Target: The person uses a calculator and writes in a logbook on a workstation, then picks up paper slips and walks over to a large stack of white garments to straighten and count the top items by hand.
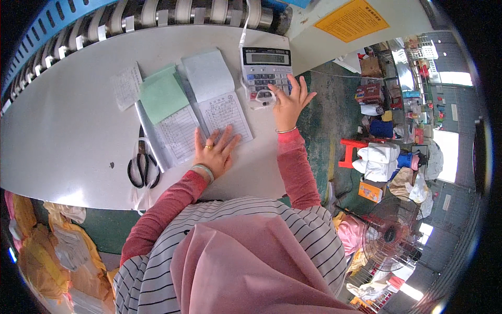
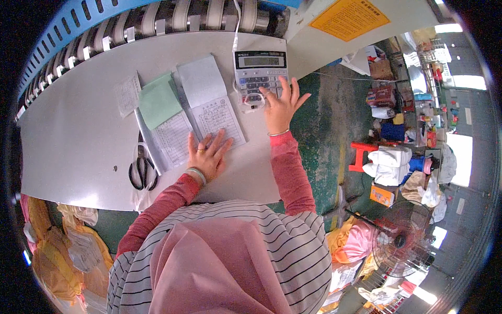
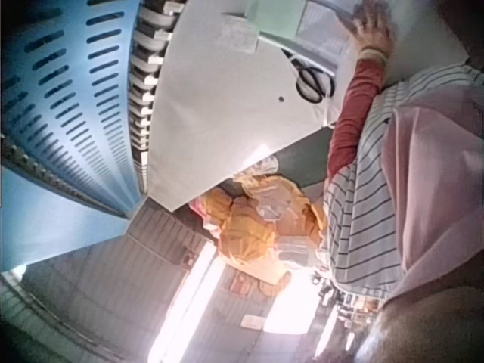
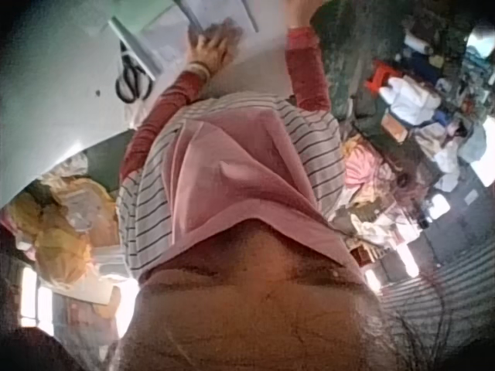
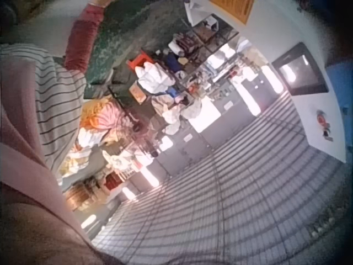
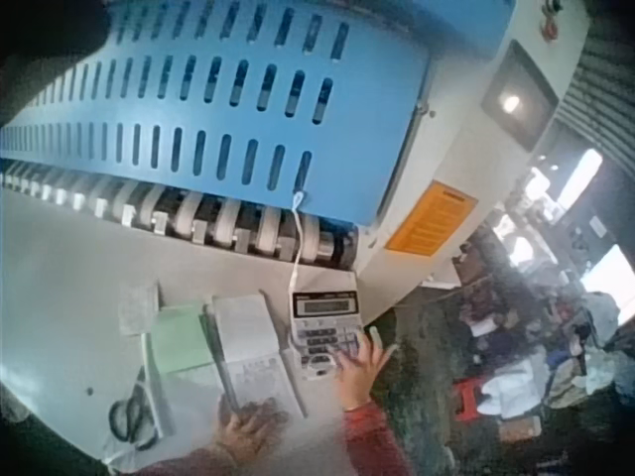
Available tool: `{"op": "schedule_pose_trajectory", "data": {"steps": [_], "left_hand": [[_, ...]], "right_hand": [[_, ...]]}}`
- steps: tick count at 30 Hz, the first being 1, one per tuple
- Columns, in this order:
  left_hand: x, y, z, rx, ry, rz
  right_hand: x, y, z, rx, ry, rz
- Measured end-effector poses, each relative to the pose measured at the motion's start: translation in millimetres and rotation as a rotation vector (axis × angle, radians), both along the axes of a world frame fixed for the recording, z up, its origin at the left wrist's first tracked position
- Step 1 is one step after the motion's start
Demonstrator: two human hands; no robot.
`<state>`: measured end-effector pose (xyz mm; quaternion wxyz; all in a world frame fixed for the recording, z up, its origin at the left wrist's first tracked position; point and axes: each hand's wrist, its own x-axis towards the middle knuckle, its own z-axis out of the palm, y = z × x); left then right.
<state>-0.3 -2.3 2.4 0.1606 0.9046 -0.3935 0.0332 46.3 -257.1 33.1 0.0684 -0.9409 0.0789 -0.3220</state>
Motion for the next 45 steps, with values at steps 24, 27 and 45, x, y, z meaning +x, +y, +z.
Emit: {"op": "schedule_pose_trajectory", "data": {"steps": [24,27,45], "left_hand": [[-1,0,6,0.021,0.054,-0.025],[1,2,1,0.008,0.033,-0.017],[0,0,2,0.024,0.058,-0.006]], "right_hand": [[19,-21,-8,-0.083,0.131,-0.082],[21,-17,1,-0.046,0.129,-0.07],[-26,-13,-4,-0.007,-0.036,-0.112]]}}
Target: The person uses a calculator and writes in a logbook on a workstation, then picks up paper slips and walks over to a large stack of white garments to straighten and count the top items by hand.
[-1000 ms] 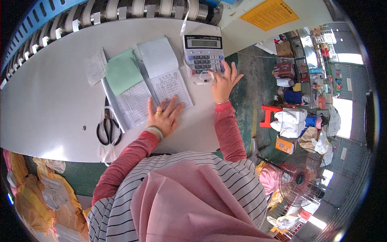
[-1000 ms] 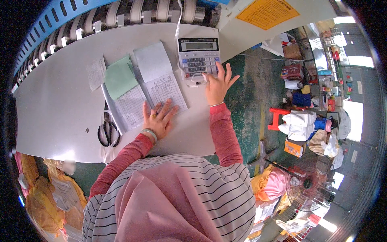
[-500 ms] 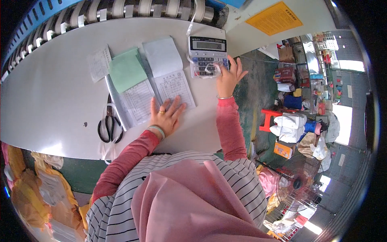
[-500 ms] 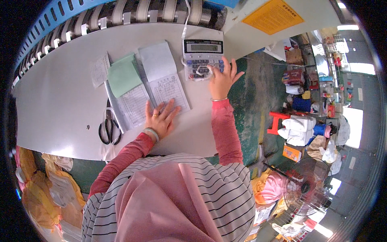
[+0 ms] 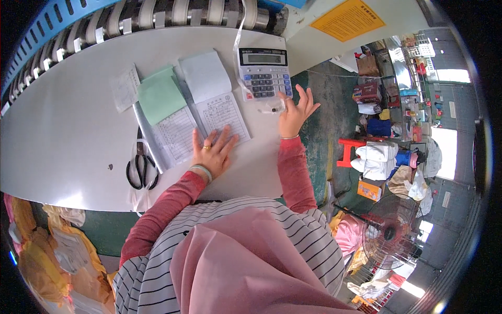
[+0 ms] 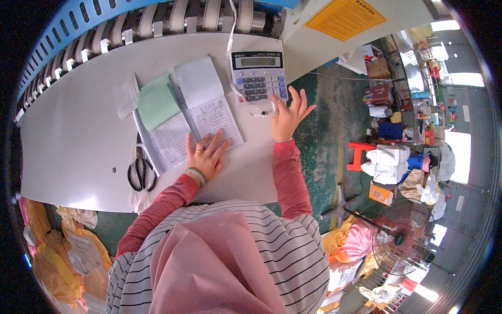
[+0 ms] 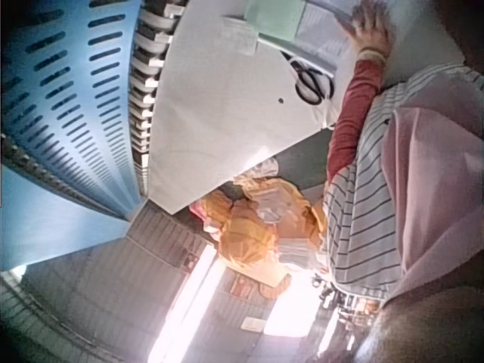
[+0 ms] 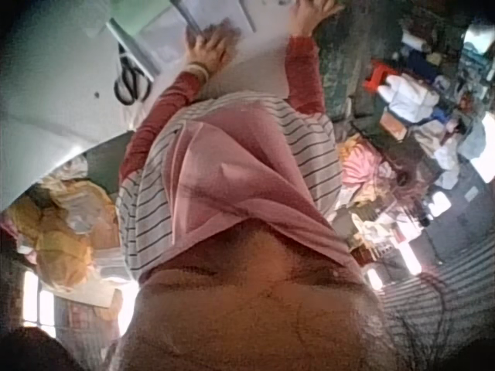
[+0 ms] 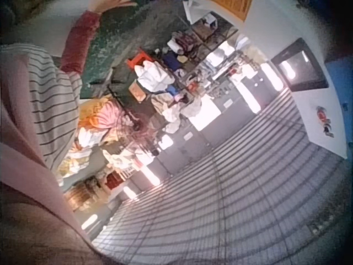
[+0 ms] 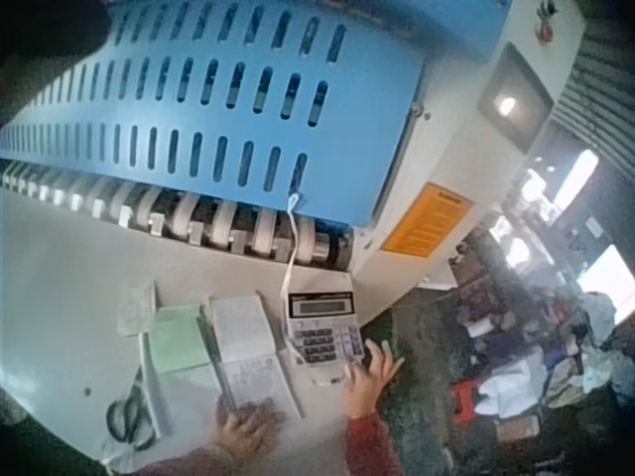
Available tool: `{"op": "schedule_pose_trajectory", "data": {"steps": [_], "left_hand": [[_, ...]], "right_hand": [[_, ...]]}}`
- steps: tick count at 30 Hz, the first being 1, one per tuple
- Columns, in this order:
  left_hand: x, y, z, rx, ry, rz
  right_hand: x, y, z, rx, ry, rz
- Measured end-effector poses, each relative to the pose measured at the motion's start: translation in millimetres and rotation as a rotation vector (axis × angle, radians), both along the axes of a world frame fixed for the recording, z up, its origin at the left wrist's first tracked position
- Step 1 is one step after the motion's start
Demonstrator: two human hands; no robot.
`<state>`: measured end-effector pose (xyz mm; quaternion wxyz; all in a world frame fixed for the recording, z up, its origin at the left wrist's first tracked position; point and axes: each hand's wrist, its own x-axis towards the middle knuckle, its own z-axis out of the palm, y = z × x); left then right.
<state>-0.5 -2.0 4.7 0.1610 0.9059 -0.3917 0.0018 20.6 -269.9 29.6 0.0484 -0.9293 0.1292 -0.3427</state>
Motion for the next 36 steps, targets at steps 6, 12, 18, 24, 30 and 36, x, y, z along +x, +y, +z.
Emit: {"op": "schedule_pose_trajectory", "data": {"steps": [6,12,18,24,30,36], "left_hand": [[-1,0,1,0.006,-0.012,0.002],[0,1,-1,0.008,-0.014,0.006],[-1,0,0,-0.005,-0.038,-0.007],[0,1,-2,-0.013,-0.027,0.001],[1,1,2,-0.047,-0.019,0.0],[1,2,-2,-0.029,-0.025,-0.009]], "right_hand": [[5,-4,-6,-0.049,0.065,-0.028],[21,2,6,-0.047,0.051,0.081],[32,24,-6,-0.039,0.137,0.176],[40,19,9,0.005,0.113,0.171],[48,10,2,-0.011,0.063,0.086],[43,7,5,-0.019,0.04,0.164]]}}
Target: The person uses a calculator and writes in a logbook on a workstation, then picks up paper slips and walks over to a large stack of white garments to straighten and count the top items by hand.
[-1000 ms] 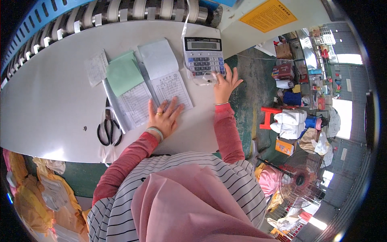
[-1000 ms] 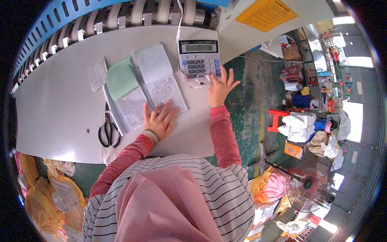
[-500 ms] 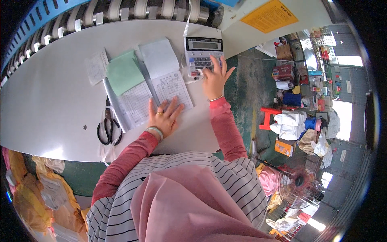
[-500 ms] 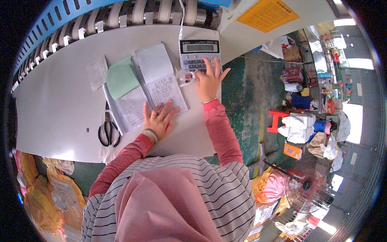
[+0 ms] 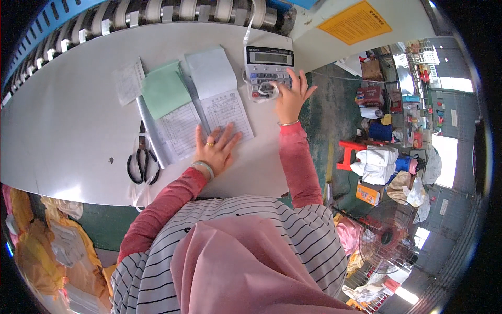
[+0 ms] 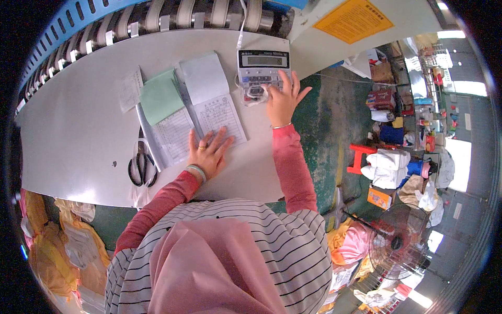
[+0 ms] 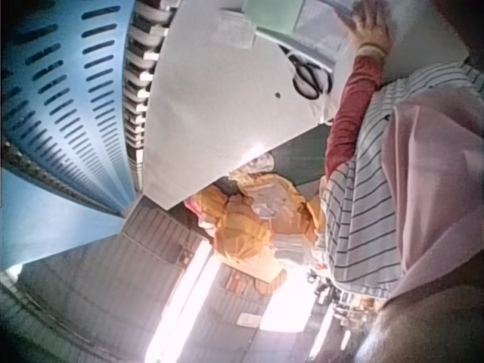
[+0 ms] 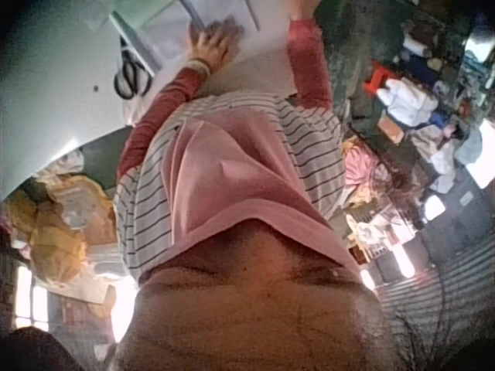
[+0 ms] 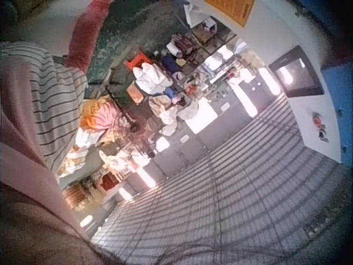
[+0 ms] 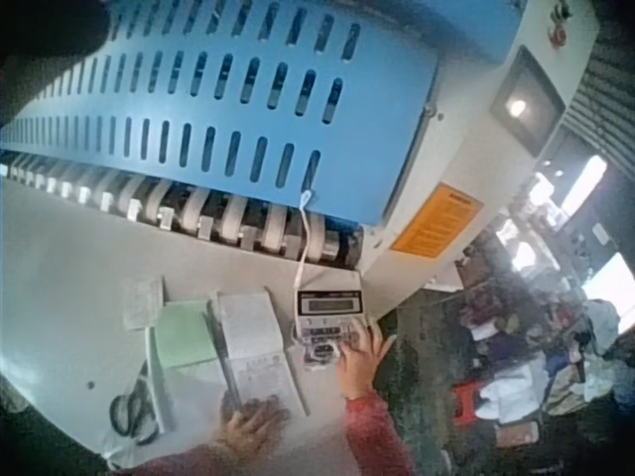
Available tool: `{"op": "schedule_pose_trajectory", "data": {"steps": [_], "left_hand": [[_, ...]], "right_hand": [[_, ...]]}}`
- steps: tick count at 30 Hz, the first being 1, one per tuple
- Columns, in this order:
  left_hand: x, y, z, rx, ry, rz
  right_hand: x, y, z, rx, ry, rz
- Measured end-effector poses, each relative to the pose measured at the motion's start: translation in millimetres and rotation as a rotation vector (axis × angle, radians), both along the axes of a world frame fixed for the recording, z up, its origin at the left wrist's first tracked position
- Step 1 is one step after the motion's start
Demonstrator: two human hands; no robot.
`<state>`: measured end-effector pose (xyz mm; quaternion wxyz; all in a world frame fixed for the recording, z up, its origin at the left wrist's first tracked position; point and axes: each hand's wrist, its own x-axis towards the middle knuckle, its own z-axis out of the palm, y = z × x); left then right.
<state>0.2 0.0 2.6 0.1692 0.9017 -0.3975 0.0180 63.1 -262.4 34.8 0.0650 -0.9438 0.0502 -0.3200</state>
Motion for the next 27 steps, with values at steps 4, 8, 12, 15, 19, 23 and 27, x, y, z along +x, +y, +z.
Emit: {"op": "schedule_pose_trajectory", "data": {"steps": [4,8,12,15,19,23,27], "left_hand": [[0,-1,2,-0.034,-0.024,0.013],[0,0,3,-0.015,-0.01,0.006],[-1,-1,3,-0.016,0.004,0.002],[0,-1,5,0.007,0.006,0.0],[0,-2,3,0.028,-0.022,-0.002],[0,-1,3,0.026,-0.029,-0.005],[0,-1,3,0.018,-0.031,0.0]], "right_hand": [[-20,3,0,0.064,-0.023,-0.029],[-41,7,-3,0.086,-0.019,-0.039],[-54,7,-6,0.092,-0.002,-0.072],[-58,6,-8,0.075,0.009,-0.089],[-62,7,-12,0.094,-0.007,-0.09],[-64,8,-15,0.099,-0.009,-0.084],[-64,8,-15,0.09,-0.009,-0.082]]}}
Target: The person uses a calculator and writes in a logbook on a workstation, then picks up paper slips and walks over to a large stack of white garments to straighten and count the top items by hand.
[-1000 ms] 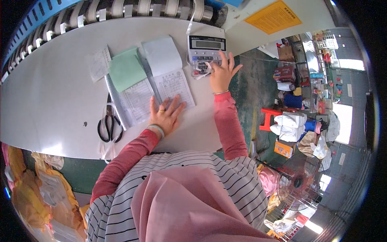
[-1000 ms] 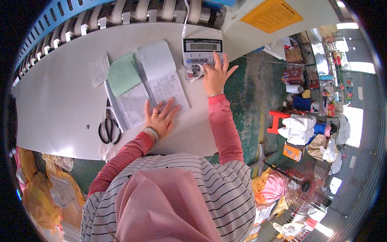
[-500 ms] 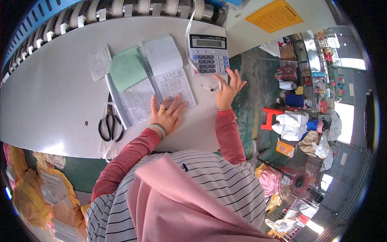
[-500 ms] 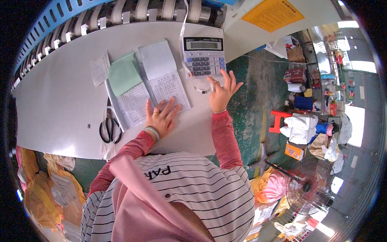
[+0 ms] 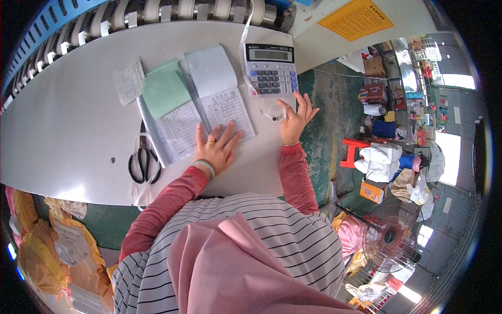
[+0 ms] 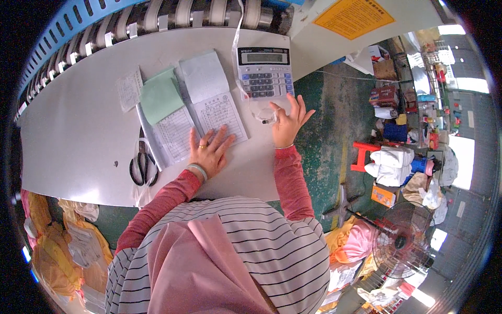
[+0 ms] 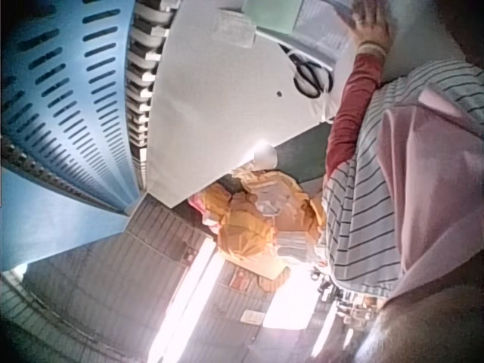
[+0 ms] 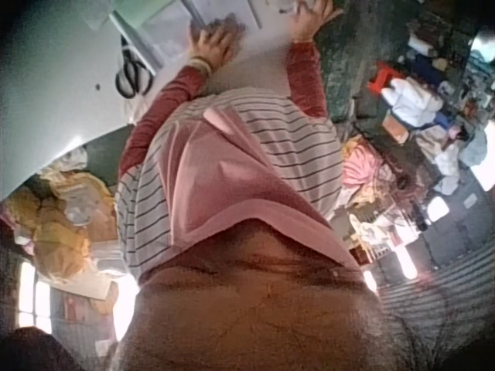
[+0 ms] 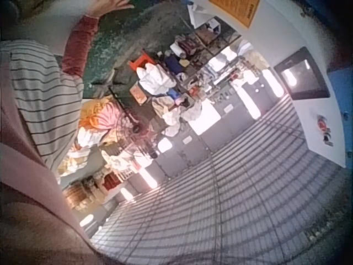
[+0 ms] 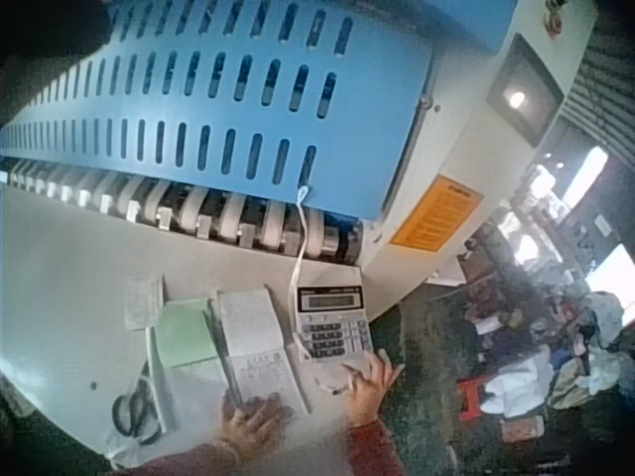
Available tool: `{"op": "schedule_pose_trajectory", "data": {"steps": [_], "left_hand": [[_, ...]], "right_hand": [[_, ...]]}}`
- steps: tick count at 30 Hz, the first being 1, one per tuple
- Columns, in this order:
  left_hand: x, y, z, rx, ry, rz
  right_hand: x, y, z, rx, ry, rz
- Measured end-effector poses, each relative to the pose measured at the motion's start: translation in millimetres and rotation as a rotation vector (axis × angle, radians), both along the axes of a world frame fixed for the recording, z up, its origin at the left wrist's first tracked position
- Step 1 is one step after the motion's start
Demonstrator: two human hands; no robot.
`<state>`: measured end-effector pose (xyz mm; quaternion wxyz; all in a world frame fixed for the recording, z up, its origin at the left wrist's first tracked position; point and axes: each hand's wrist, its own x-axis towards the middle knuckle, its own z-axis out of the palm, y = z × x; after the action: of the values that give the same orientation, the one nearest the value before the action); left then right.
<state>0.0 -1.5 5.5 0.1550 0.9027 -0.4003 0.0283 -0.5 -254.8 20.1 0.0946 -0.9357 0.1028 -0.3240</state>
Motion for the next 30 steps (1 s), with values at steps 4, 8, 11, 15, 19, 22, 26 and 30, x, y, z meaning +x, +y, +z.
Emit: {"op": "schedule_pose_trajectory", "data": {"steps": [4,8,11,15,19,22,26,30], "left_hand": [[0,-2,-1,-0.031,-0.006,0.007],[0,0,0,-0.011,0.009,0.003],[0,-1,-1,-0.024,-0.011,0.003],[0,-2,1,-0.021,0.011,0.001],[1,0,1,0.009,0.032,0.01],[-1,0,0,0.015,0.067,0.014],[0,1,-1,-0.023,0.017,-0.008],[1,1,-1,-0.027,0.018,-0.005]], "right_hand": [[8,-5,3,-0.013,-0.006,-0.037],[20,-11,11,-0.045,-0.006,-0.043],[26,-21,11,-0.075,-0.014,-0.052],[28,-24,6,-0.126,0.0,-0.107],[34,-22,9,-0.164,0.1,-0.129],[41,-14,10,-0.134,0.021,-0.063],[55,3,10,-0.068,-0.018,0.007],[69,14,10,-0.047,-0.034,0.054]]}}
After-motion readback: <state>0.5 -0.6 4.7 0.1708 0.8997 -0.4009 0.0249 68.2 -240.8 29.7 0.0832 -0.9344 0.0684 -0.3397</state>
